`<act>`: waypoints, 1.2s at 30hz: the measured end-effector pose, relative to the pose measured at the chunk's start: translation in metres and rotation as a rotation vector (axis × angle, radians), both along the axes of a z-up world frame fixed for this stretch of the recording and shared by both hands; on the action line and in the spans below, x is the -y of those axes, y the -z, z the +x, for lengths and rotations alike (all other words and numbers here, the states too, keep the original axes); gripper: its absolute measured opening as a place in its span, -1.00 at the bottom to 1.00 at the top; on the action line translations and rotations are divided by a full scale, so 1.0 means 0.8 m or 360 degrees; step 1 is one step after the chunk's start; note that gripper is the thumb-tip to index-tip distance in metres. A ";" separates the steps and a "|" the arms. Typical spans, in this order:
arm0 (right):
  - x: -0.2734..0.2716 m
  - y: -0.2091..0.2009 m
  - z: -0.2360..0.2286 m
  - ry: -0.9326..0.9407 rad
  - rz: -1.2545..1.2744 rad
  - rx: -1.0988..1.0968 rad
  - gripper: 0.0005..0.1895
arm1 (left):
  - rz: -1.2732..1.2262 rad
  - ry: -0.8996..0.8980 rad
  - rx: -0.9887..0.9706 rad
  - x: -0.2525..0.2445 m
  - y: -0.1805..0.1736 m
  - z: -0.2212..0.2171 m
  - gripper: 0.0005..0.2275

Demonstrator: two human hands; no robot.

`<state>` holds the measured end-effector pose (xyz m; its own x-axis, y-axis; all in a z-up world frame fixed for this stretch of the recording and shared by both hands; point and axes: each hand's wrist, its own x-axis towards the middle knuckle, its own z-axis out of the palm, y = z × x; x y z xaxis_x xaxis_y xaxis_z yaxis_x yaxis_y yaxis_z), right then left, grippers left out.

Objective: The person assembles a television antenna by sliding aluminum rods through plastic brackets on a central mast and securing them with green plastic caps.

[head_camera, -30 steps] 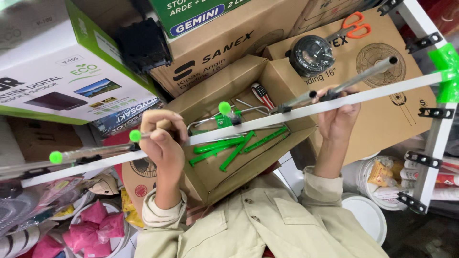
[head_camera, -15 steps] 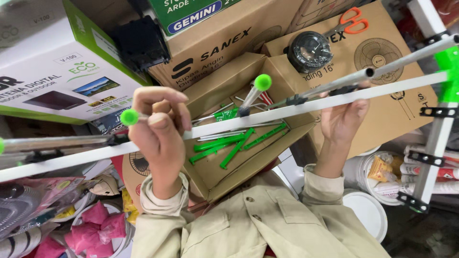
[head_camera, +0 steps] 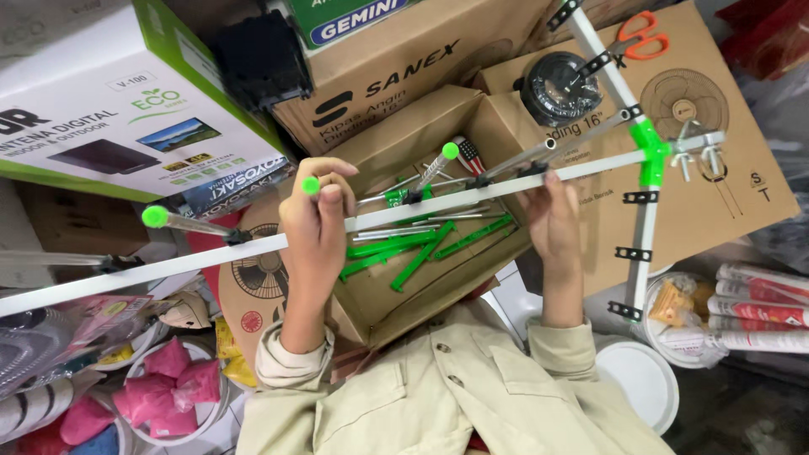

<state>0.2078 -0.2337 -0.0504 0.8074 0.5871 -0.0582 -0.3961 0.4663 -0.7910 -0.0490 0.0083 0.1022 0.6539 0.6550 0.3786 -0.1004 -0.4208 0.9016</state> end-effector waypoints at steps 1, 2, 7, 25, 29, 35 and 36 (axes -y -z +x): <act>-0.001 0.006 -0.002 0.0006 0.0006 -0.0012 -0.70 | 0.0042 -0.0050 -0.0017 0.003 0.001 0.000 -0.62; -0.002 0.010 -0.004 0.0011 0.0013 -0.0023 -0.72 | 0.0084 -0.0100 -0.0033 0.006 0.001 0.001 -0.63; -0.009 0.000 -0.008 -0.0012 0.0037 0.0075 -0.74 | 0.1092 -0.0616 0.0368 0.048 0.014 0.007 -0.79; -0.009 0.007 0.008 0.0081 0.0130 0.0109 -0.79 | 0.0927 0.0427 -0.0724 0.095 0.055 0.136 -0.43; -0.011 0.006 0.008 0.0092 0.0145 0.0143 -0.78 | 0.1250 0.0315 -0.0687 0.090 0.071 0.131 -0.43; -0.006 -0.002 0.017 0.0191 0.0020 0.0192 -0.70 | 0.1344 0.0214 -0.0716 0.097 0.071 0.151 -0.69; -0.003 -0.005 0.019 0.0217 -0.0019 0.0215 -0.66 | 0.1408 0.0206 -0.0829 0.104 0.066 0.152 -0.76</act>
<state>0.2231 -0.2309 -0.0463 0.8805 0.4715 0.0496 -0.2198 0.4986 -0.8385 0.0726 -0.0751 0.0493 0.9202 0.1933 0.3405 0.1221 -0.9679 0.2195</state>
